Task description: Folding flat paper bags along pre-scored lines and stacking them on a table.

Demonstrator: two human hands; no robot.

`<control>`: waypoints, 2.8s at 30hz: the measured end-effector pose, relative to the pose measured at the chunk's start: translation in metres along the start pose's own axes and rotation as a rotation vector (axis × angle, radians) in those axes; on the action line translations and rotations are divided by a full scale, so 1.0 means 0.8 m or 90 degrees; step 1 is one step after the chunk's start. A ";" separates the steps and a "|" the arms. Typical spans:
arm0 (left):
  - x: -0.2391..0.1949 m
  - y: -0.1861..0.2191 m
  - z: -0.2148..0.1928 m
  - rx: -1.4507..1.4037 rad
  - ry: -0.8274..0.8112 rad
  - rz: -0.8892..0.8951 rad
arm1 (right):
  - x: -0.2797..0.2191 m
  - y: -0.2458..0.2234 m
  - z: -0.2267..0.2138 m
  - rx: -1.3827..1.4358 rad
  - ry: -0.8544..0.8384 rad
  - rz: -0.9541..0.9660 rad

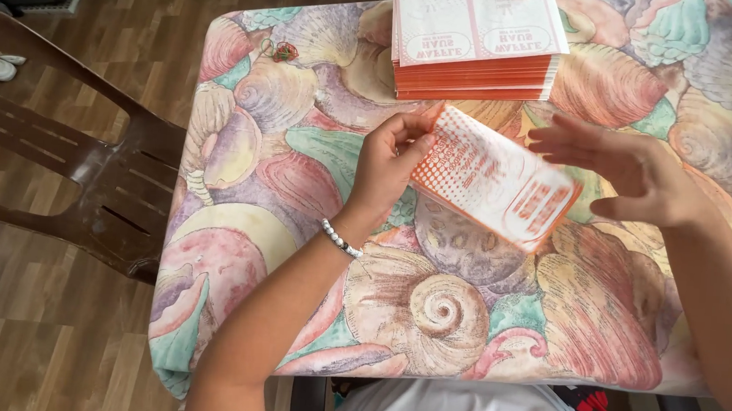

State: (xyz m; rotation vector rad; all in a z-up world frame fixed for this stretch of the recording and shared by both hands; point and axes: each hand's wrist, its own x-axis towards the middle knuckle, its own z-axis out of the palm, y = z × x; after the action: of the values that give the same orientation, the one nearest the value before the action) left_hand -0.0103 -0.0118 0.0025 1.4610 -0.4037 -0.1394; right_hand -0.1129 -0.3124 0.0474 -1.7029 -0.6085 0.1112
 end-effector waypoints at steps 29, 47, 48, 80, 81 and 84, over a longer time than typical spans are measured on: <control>-0.040 0.091 0.015 0.043 -0.086 0.133 | 0.047 -0.038 0.108 -0.087 0.498 0.153; -0.038 0.115 0.000 0.290 -0.037 0.434 | 0.031 -0.090 0.105 -0.473 0.303 -0.160; -0.039 0.117 -0.001 0.291 -0.031 0.435 | 0.032 -0.092 0.109 -0.442 0.314 -0.146; -0.041 0.112 0.003 0.237 -0.035 0.338 | 0.010 -0.074 0.094 -0.180 0.535 0.080; -0.042 0.112 0.002 0.253 -0.038 0.360 | 0.007 -0.074 0.093 -0.161 0.537 0.084; -0.051 0.120 0.006 0.243 -0.037 0.355 | 0.005 -0.100 0.094 -0.132 0.535 0.155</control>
State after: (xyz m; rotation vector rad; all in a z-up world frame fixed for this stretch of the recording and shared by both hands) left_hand -0.0643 0.0083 0.0895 1.6606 -0.9055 0.3618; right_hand -0.1660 -0.2359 0.1062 -1.8183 0.2220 -0.4927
